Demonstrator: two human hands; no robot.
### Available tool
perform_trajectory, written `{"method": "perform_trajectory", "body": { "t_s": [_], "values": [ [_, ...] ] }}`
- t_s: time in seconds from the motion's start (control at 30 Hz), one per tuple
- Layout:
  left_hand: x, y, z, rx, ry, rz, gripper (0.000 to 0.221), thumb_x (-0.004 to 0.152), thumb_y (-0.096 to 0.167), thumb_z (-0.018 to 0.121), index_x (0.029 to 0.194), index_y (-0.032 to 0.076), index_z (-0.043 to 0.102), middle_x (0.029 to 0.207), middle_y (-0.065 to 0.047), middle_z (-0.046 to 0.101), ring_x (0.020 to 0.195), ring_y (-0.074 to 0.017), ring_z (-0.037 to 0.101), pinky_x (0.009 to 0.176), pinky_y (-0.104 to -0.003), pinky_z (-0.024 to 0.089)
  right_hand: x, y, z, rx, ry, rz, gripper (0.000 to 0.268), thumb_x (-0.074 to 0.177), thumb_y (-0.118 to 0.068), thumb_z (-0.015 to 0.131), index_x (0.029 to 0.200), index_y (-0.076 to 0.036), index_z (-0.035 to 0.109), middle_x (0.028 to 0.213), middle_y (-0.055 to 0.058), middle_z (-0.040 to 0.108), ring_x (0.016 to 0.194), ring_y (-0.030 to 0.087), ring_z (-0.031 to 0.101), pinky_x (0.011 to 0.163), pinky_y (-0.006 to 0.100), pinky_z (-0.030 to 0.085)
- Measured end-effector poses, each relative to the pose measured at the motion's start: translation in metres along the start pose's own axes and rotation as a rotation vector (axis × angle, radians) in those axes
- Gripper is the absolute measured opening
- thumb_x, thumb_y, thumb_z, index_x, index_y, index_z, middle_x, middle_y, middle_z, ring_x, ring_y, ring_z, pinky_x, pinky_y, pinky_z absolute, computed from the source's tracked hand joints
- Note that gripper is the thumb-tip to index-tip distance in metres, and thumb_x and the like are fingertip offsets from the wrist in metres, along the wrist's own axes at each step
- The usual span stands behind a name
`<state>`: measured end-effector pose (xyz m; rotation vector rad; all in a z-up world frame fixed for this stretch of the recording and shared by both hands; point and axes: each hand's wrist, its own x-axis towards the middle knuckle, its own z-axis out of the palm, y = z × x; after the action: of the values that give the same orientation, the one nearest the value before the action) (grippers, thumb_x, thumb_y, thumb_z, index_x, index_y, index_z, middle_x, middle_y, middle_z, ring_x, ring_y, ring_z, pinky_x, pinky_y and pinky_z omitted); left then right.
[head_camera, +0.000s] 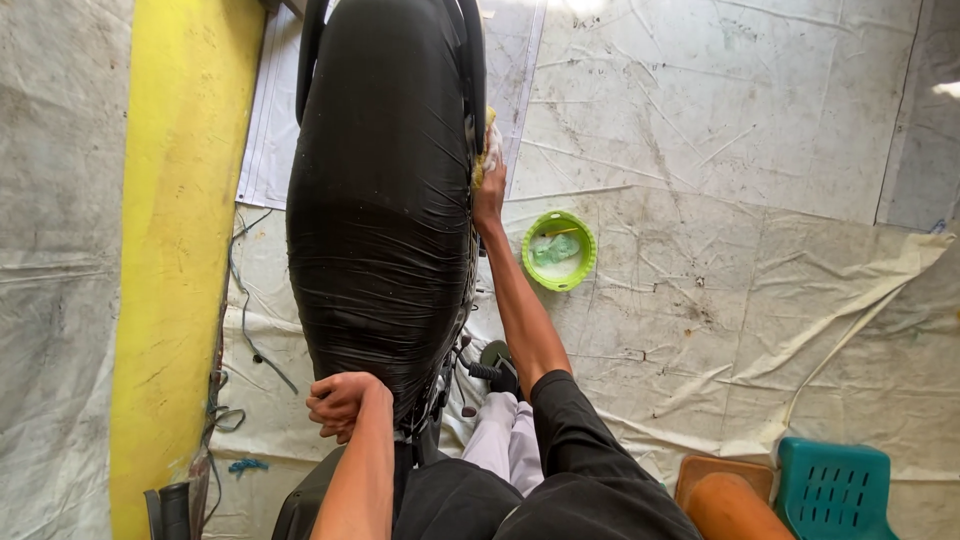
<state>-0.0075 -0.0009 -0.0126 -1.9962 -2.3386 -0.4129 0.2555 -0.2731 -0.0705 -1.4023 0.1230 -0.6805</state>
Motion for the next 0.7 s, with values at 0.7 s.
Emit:
{"method": "perform_trajectory", "body": {
  "t_s": [0.7],
  "values": [
    [-0.008, 0.018, -0.043, -0.023, -0.046, -0.014, 0.04, 0.096, 0.035, 0.041, 0.097, 0.015, 0.075, 0.093, 0.002, 0.068, 0.091, -0.0259, 0.058, 0.081, -0.045, 0.042, -0.048, -0.003, -0.015, -0.357, 0.019, 0.155, 0.047, 0.119, -0.029, 0.031, 0.13, 0.009, 0.057, 0.106, 0.017, 0.058, 0.09, 0.024, 0.054, 0.075, 0.039, 0.045]
  ]
}}
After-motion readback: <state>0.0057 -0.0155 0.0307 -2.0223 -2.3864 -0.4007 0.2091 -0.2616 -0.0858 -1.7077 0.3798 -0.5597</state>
